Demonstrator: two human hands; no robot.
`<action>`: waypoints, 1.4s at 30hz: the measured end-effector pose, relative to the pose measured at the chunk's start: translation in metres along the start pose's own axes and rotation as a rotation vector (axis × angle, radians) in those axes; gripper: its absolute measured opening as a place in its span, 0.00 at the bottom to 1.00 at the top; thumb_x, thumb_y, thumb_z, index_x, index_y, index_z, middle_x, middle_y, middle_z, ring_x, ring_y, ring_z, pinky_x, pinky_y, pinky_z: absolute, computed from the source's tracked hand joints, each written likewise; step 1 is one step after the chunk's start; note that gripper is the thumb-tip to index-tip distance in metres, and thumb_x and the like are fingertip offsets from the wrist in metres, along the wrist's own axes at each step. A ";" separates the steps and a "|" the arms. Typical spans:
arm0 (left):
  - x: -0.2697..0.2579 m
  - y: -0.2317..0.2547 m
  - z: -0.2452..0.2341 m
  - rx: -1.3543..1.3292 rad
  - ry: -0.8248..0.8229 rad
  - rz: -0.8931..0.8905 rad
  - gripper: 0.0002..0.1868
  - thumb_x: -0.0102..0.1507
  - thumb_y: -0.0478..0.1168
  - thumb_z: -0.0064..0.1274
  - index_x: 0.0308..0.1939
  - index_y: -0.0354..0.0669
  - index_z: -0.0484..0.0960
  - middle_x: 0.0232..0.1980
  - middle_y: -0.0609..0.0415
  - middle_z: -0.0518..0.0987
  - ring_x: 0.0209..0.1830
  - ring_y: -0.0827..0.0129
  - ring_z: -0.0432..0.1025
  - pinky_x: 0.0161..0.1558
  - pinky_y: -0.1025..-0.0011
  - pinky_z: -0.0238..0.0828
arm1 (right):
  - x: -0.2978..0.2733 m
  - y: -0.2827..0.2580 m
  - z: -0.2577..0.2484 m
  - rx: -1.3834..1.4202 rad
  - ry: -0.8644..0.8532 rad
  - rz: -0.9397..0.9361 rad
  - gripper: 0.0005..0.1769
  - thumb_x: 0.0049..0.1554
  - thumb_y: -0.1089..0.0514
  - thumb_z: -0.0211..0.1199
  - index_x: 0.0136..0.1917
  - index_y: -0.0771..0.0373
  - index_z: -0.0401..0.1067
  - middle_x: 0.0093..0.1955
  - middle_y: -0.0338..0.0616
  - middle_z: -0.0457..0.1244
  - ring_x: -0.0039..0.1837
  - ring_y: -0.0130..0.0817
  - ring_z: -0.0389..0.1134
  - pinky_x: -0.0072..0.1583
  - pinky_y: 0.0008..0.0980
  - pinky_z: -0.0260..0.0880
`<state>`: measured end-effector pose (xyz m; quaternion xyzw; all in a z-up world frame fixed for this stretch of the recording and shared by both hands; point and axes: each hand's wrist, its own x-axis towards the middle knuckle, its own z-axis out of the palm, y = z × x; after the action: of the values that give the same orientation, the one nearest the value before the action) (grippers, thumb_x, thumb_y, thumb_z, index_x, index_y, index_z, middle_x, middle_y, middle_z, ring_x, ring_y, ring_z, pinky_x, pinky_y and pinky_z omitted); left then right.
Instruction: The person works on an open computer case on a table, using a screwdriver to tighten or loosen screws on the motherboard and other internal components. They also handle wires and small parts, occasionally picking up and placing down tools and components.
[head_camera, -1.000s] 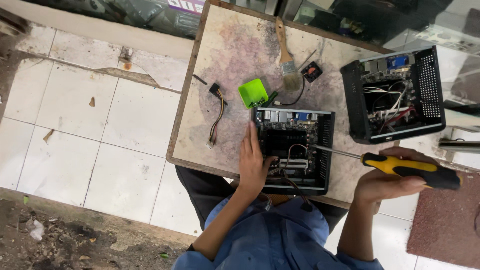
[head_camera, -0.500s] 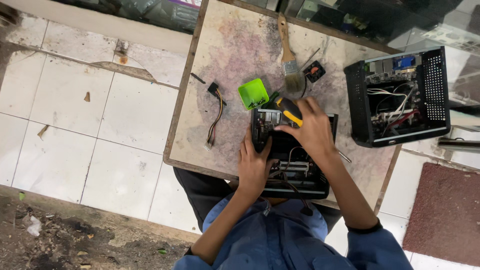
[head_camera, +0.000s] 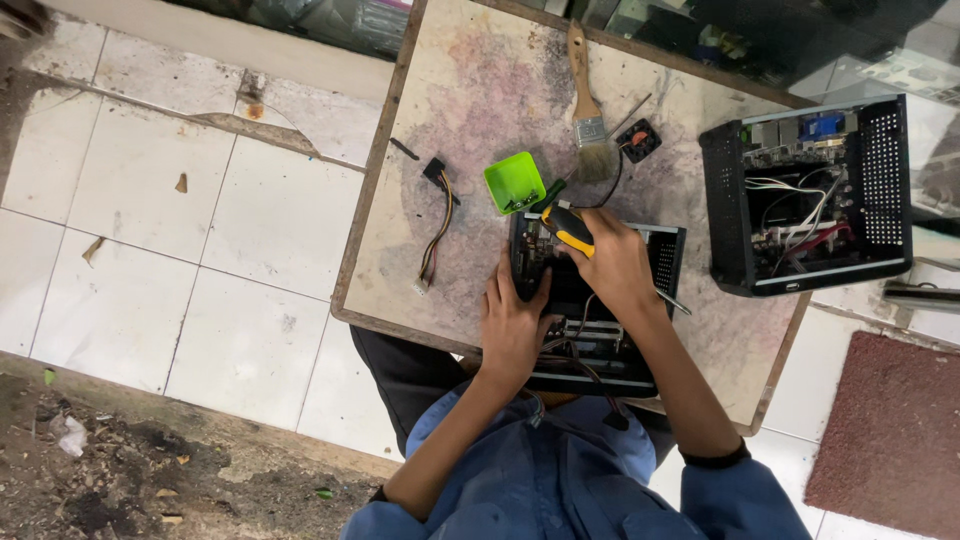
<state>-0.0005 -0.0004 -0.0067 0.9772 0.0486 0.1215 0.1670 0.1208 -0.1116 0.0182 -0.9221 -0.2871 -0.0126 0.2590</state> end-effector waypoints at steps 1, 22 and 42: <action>0.000 0.000 -0.001 0.000 0.000 0.000 0.34 0.44 0.51 0.62 0.53 0.55 0.72 0.64 0.30 0.51 0.57 0.45 0.58 0.44 0.60 0.64 | 0.001 -0.004 -0.003 0.000 0.000 -0.001 0.26 0.41 0.63 0.70 0.53 0.67 0.68 0.46 0.52 0.64 0.48 0.46 0.66 0.46 0.34 0.68; 0.002 0.003 -0.003 0.054 -0.010 0.012 0.34 0.43 0.54 0.62 0.53 0.58 0.73 0.65 0.29 0.49 0.57 0.45 0.59 0.44 0.60 0.63 | 0.001 -0.023 -0.008 -0.101 0.034 0.007 0.26 0.38 0.63 0.69 0.51 0.62 0.67 0.47 0.47 0.63 0.45 0.47 0.67 0.43 0.38 0.70; 0.005 0.013 -0.003 0.093 -0.019 -0.007 0.40 0.44 0.53 0.63 0.58 0.54 0.67 0.65 0.26 0.45 0.56 0.44 0.60 0.42 0.57 0.68 | 0.000 -0.017 -0.004 -0.153 0.016 -0.035 0.27 0.39 0.65 0.68 0.53 0.61 0.67 0.50 0.45 0.62 0.38 0.47 0.67 0.38 0.40 0.71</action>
<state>0.0037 -0.0108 0.0016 0.9849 0.0563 0.1093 0.1222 0.1120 -0.1022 0.0296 -0.9339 -0.2994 -0.0463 0.1898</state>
